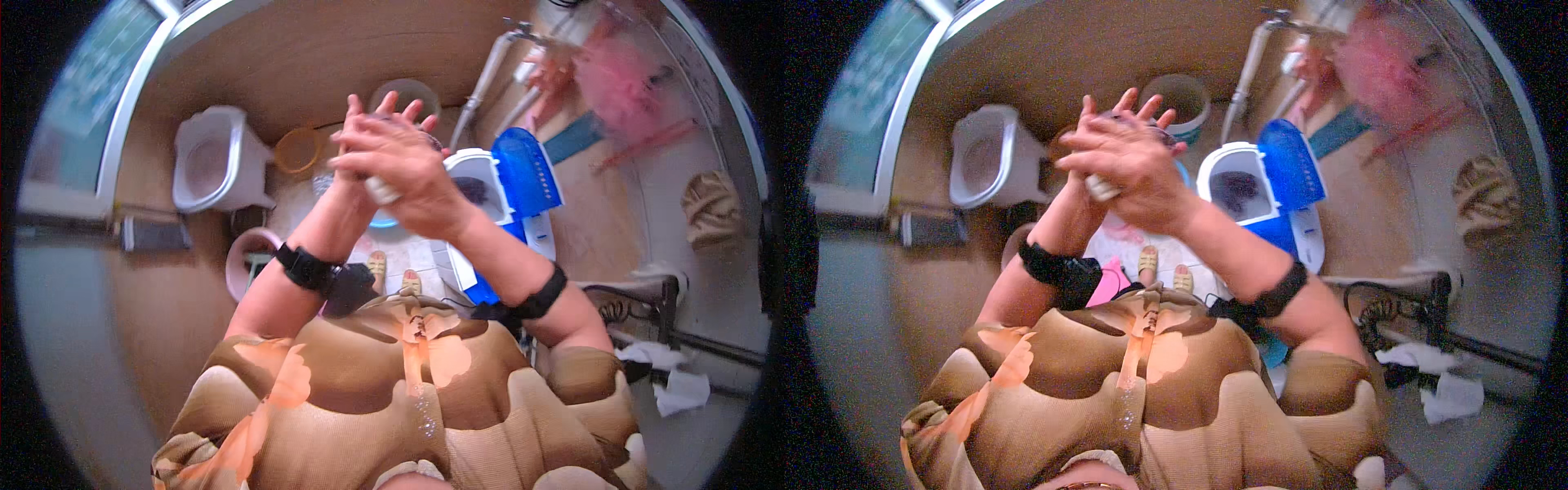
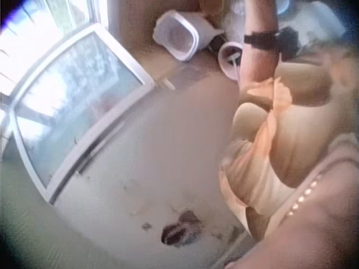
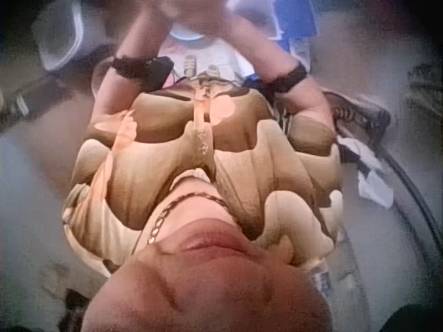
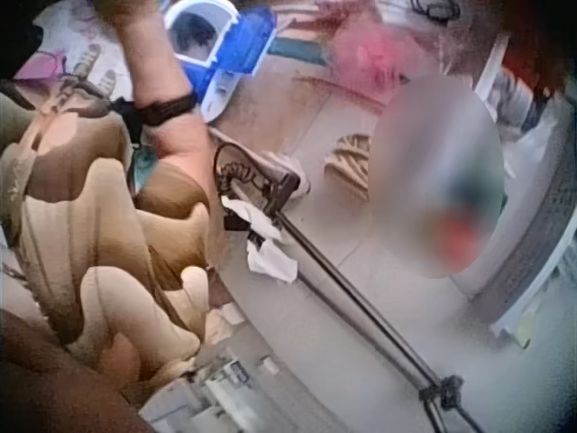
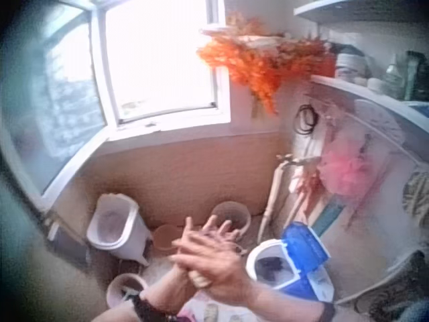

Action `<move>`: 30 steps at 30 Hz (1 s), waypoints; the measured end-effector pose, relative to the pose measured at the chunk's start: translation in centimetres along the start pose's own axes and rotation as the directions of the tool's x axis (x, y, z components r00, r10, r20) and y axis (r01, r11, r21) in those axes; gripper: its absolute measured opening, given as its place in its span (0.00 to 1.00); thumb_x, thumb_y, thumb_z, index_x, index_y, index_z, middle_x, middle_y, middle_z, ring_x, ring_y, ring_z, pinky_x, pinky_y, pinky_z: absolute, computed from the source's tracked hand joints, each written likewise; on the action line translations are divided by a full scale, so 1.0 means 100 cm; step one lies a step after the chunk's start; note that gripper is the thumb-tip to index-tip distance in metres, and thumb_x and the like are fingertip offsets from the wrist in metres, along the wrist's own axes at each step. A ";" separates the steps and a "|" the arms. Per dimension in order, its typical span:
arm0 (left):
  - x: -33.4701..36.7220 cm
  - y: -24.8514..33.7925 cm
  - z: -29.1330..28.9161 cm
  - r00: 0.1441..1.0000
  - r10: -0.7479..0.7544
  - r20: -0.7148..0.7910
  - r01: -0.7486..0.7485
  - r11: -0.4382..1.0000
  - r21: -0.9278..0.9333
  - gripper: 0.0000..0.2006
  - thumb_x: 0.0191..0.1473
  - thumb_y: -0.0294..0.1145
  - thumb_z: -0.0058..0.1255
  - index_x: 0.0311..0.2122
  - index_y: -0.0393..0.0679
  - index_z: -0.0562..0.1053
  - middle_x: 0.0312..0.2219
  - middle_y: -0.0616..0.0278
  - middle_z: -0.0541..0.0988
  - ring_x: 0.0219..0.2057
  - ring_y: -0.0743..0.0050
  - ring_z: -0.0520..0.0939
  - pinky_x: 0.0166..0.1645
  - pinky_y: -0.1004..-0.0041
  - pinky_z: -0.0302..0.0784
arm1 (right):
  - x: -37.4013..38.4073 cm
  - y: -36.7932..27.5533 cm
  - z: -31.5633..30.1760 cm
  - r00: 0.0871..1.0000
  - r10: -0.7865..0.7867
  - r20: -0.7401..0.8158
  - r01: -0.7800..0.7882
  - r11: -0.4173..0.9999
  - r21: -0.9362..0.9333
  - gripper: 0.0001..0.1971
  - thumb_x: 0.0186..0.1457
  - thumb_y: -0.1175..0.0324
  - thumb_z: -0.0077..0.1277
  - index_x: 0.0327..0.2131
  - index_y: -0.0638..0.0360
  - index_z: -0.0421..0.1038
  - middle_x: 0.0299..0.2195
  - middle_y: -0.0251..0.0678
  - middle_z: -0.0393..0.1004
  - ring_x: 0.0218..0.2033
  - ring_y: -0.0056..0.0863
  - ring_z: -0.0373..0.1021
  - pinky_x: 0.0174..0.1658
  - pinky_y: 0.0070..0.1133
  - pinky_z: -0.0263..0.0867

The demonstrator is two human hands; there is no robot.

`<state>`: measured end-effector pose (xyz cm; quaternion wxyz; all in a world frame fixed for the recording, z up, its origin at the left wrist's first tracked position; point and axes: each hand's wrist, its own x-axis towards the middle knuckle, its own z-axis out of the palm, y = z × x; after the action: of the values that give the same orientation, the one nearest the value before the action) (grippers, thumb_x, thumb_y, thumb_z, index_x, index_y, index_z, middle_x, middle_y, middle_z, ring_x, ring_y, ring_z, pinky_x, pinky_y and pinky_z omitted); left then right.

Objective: Washing and wringing out a purple cloth in a basin of soapy water.

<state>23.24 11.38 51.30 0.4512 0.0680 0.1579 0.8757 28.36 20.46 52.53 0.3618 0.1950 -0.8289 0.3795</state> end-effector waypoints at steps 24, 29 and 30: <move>0.102 -0.085 -0.004 0.378 -0.906 0.193 0.919 0.392 0.042 0.21 0.56 0.46 0.34 0.51 0.47 0.64 0.42 0.53 0.72 0.35 0.62 0.75 0.31 0.66 0.73 | -0.256 -0.256 -0.164 -0.525 0.329 -0.785 -0.693 0.370 0.619 0.25 0.56 0.45 0.37 0.46 0.54 0.67 0.16 0.21 0.57 0.12 0.08 0.48 0.13 0.10 0.41; 0.104 -0.098 -0.014 0.386 -0.921 0.048 0.921 0.383 -0.073 0.22 0.54 0.47 0.36 0.51 0.47 0.64 0.42 0.55 0.72 0.36 0.63 0.75 0.32 0.68 0.73 | -0.362 -0.328 -0.164 -0.663 -0.015 -0.749 -0.633 0.547 0.549 0.13 0.53 0.60 0.48 0.38 0.57 0.68 0.20 0.27 0.63 0.14 0.14 0.56 0.15 0.11 0.50; 0.102 -0.104 -0.009 0.366 -0.930 0.038 0.928 0.362 -0.084 0.22 0.54 0.47 0.36 0.51 0.47 0.64 0.42 0.55 0.72 0.36 0.63 0.75 0.32 0.68 0.73 | -0.375 -0.343 -0.164 -0.711 -0.040 -0.702 -0.555 0.645 0.525 0.10 0.52 0.65 0.50 0.36 0.59 0.68 0.21 0.29 0.66 0.16 0.17 0.61 0.16 0.12 0.55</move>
<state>25.03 25.15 46.70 0.8672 -0.0603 0.1325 0.4762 81.15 13.12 48.60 0.7090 -0.6349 -0.1161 0.2841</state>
